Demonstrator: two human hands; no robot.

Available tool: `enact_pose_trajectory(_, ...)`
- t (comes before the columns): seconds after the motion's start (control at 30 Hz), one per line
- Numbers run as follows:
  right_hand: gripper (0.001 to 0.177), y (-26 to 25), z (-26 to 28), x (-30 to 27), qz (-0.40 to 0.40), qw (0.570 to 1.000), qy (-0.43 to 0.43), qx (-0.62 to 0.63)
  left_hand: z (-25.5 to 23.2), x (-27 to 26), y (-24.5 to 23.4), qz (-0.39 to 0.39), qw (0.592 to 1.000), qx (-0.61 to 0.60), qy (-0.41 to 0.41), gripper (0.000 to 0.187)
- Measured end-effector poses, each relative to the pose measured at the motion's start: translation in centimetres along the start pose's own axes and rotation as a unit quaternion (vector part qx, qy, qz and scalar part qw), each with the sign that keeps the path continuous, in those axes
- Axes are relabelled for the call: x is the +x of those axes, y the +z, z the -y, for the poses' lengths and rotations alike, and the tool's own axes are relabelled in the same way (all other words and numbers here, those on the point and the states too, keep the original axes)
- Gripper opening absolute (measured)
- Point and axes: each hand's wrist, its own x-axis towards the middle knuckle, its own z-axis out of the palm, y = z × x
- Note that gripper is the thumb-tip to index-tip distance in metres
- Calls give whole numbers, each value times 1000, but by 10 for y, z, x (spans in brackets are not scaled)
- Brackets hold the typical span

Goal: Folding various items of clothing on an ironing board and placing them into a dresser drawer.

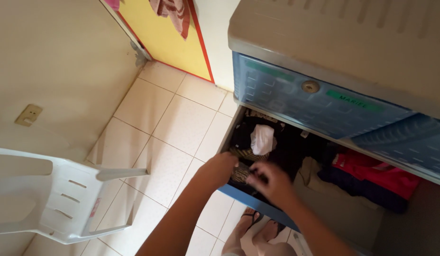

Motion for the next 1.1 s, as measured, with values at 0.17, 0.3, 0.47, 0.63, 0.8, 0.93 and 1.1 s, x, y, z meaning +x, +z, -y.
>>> enact_pose_trajectory(0.17, 50, 3, 19, 3, 165, 982, 69, -59, 15, 6, 22, -3, 998, 62, 33, 25)
enact_pose_trajectory(0.3, 40, -7, 19, 19, 196, 960, 201, -5, -3, 4, -18, 52, 997, 49, 16, 30)
enact_pose_trajectory(0.47, 31, 12, -32, 25, 66, 985, 160, -3, 5, 20, 11, -56, 995, -3, 84, 42)
enact_pose_trajectory(0.63, 20, 20, -37, 20, -42, 992, 9, -119, 5, 11, 34, -127, 987, 30, 91, 42)
enact_pose_trajectory(0.8, 15, -1, -13, 14, -151, 985, 40, -77, -18, 9, 22, -210, 970, -106, 65, 58)
enact_pose_trajectory(0.93, 35, -3, -3, 37, -152, 981, 35, -116, -4, 37, 66, -261, 956, -80, 103, 71)
enact_pose_trajectory(1.1, 58, 27, -32, 47, -67, 990, 120, -10, 3, 50, 75, -211, 972, 20, 105, 82)
